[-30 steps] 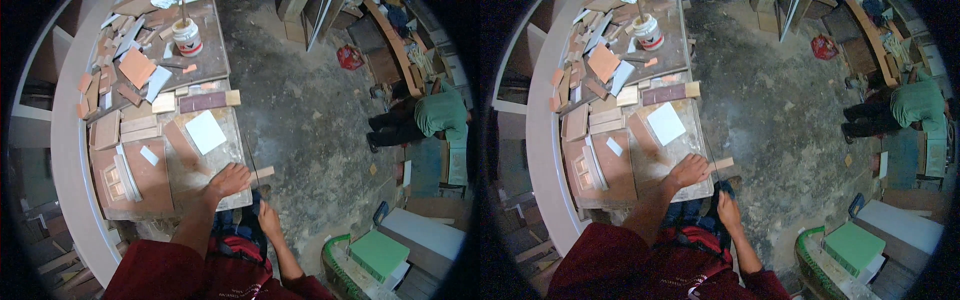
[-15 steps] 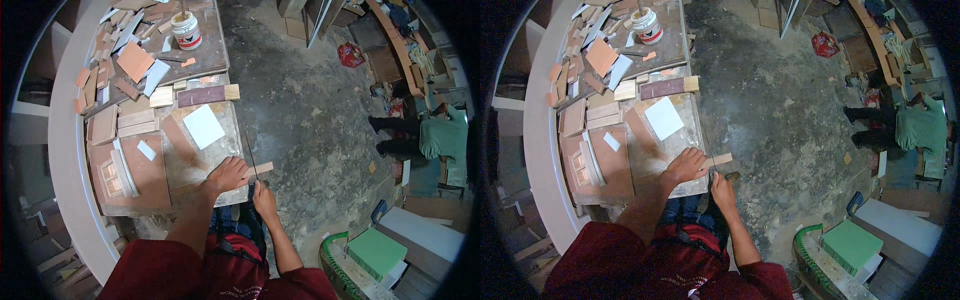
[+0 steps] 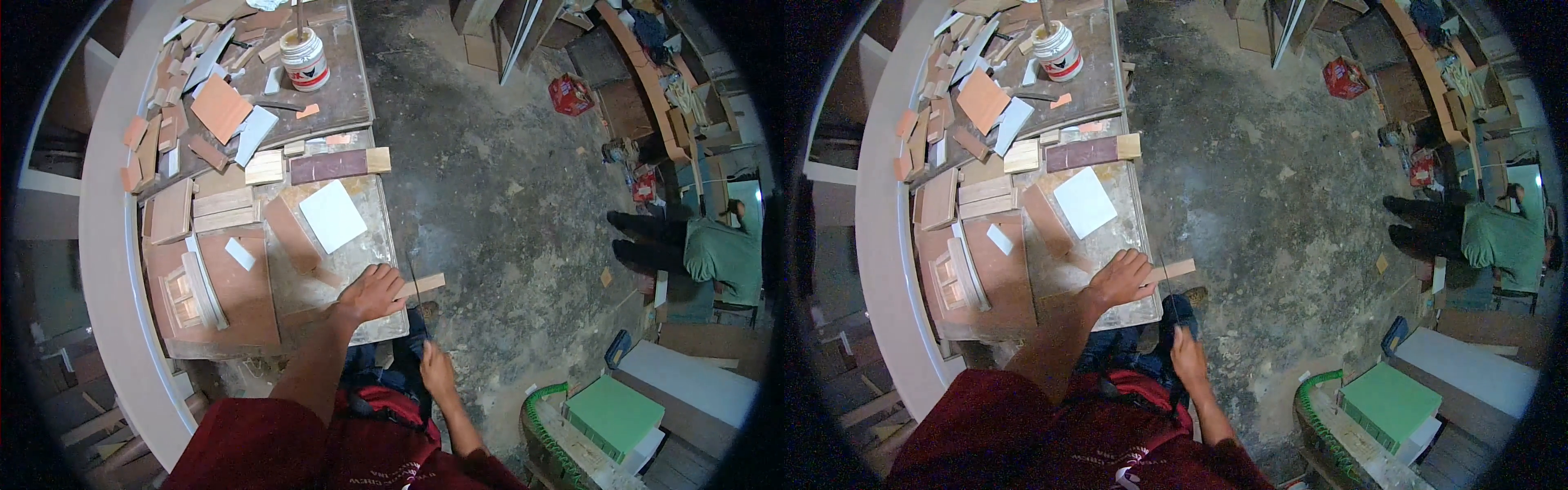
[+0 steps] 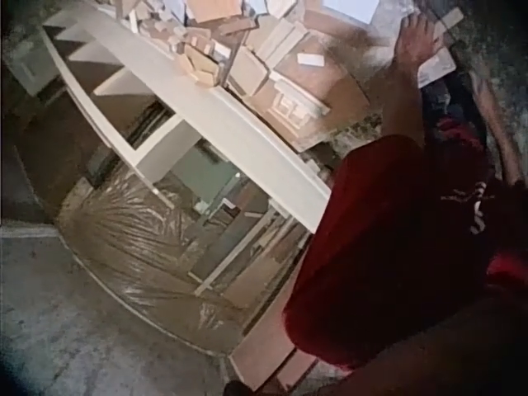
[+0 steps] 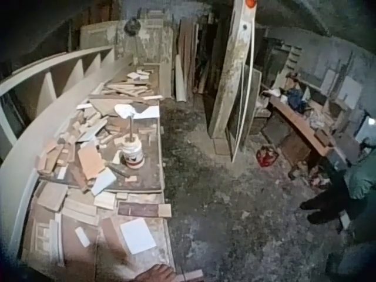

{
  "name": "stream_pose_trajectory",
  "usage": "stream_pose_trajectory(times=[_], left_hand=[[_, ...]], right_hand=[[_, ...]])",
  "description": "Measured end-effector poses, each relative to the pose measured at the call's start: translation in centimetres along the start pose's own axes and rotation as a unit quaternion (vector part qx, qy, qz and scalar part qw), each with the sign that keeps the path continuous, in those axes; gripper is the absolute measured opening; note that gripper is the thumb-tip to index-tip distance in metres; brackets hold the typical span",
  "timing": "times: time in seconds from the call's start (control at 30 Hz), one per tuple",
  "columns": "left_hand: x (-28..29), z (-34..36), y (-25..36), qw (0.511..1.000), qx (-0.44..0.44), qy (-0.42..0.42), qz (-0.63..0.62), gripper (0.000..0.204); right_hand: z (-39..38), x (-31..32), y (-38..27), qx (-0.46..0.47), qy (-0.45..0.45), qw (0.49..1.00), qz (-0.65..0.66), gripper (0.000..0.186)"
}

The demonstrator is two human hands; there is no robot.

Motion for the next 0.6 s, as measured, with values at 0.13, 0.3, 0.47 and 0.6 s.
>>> stream_pose_trajectory(times=[0.13,0.3,0.47,0.6], left_hand=[[0.0,0.1,0.4,1.000,-0.001,-0.015,0.010,0.030],[-0.6,0.0,0.3,1.000,0.004,-0.006,-0.011,0.030],[-1.0,-0.3,0.2,0.999,0.005,-0.039,0.016,0.032],[-1.0,0.3,0.3,1.000,0.005,-0.028,-0.007,0.032]], right_hand=[[2.0,0.7,-2.5,-0.059,-0.035,0.997,-0.047,0.036],[3.9,-0.4,-2.2,0.002,-0.036,0.999,-0.031,0.040],[0.5,0.0,-0.1,-0.027,0.002,0.998,-0.051,0.042],[5.8,0.6,-4.2,0.033,0.012,0.999,0.004,0.041]])
Point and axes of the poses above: each hand's wrist, its own z-axis towards the middle knuckle, its own x-axis out of the back of the hand, y = z × x, the point moved 9 cm from there along z, towards the middle knuckle, and after that the axes turned 12 degrees about y, right-handed, at the moved point
